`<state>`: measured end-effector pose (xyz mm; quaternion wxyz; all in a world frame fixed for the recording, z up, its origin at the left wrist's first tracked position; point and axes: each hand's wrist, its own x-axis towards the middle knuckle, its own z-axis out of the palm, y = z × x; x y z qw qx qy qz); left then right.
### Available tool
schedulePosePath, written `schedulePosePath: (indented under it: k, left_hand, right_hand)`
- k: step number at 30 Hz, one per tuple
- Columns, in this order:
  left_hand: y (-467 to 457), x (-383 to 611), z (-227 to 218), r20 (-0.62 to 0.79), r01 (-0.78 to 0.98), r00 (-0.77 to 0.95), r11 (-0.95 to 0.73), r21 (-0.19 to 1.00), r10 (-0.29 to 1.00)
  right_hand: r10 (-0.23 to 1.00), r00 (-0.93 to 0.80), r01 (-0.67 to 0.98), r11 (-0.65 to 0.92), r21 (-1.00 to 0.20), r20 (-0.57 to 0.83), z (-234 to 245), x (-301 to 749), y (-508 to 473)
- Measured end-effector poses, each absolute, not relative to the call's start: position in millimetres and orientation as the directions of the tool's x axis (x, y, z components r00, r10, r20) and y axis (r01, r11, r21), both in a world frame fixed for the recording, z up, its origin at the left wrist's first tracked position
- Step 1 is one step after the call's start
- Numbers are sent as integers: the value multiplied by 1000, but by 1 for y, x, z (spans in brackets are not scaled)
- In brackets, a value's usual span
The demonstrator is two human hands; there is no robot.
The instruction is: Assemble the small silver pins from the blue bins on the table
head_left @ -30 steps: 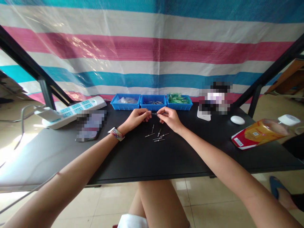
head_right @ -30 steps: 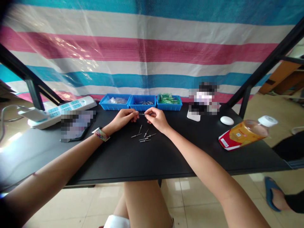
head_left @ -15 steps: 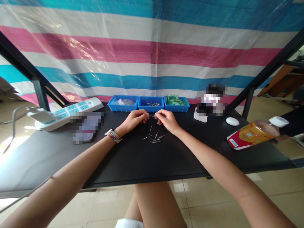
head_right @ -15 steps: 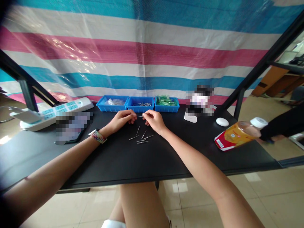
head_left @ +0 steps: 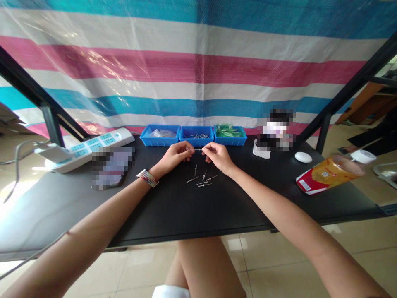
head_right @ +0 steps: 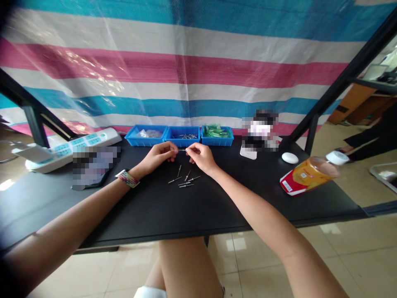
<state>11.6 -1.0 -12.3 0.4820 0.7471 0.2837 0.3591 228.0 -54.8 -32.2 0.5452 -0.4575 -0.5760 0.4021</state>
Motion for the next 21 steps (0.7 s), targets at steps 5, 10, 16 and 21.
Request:
schedulePosePath:
  k: [5,10,16,21]
  left_hand:
    - [0,11,-13,274,102,589,-407,908,760]
    - [1,10,-15,265,135,590,-417,899,762]
    - [1,10,-15,226,113,555,-343,933,800]
    - [1,12,-14,206,54,551,-281,958,809]
  right_hand:
    - [967,27,66,252,-966,254,-32,228,-55]
    - [965,26,26,262,-965,262,-31,228,-57]
    - [949,125,19,289,-957,289,-21,227,-51]
    - [963,165,-80,227,-971,212,-14,232,-48]
